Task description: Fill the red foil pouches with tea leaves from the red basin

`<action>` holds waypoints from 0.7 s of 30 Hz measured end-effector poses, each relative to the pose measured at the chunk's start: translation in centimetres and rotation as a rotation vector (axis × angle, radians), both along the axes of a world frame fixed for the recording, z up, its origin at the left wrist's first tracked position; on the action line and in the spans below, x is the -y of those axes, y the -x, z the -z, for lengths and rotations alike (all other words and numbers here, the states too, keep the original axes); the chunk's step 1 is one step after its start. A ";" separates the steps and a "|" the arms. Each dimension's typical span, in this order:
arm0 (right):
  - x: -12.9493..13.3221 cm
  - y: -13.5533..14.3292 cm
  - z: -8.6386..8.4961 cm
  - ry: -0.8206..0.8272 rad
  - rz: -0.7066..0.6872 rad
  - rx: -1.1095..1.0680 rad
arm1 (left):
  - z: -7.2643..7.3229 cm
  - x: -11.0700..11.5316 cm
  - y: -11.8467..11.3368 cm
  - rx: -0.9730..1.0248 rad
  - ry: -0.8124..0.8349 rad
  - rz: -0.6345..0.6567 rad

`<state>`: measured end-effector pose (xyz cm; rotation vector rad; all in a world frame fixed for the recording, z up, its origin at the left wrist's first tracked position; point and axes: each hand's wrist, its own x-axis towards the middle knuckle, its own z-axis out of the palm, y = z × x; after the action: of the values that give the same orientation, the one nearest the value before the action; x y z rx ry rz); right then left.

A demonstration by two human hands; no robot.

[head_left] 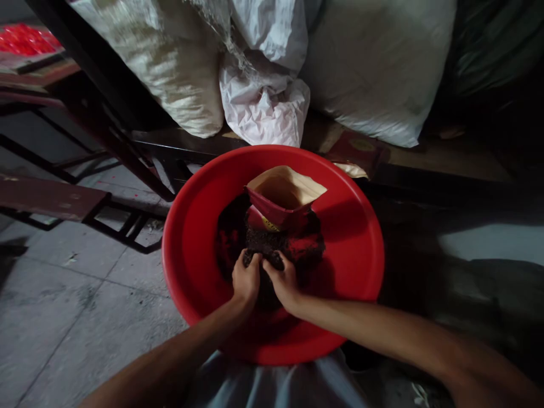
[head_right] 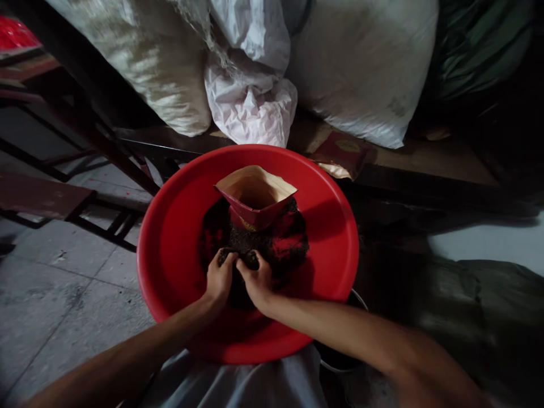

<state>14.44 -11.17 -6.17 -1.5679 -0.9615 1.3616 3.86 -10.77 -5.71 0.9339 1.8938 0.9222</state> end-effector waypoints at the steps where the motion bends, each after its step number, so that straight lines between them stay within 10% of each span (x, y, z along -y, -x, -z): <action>1: -0.1 0.1 -1.0 -0.044 -0.021 0.013 | -1.0 0.1 0.1 0.036 -0.041 -0.017; 9: -1.2 0.9 -11.4 -0.455 -0.043 0.011 | -12.0 -0.2 1.5 0.001 -0.442 -0.025; 15: -6.5 -0.3 -19.6 -0.851 0.089 -0.033 | -21.5 -6.3 -0.6 0.031 -0.897 0.124; 21: -14.2 -3.0 -20.2 -0.941 0.087 0.073 | -21.7 -14.9 -3.7 0.198 -1.059 0.158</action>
<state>17.43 3.02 14.04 -0.9116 -1.2992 0.6096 7.58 4.12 16.00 1.4730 1.0621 1.8846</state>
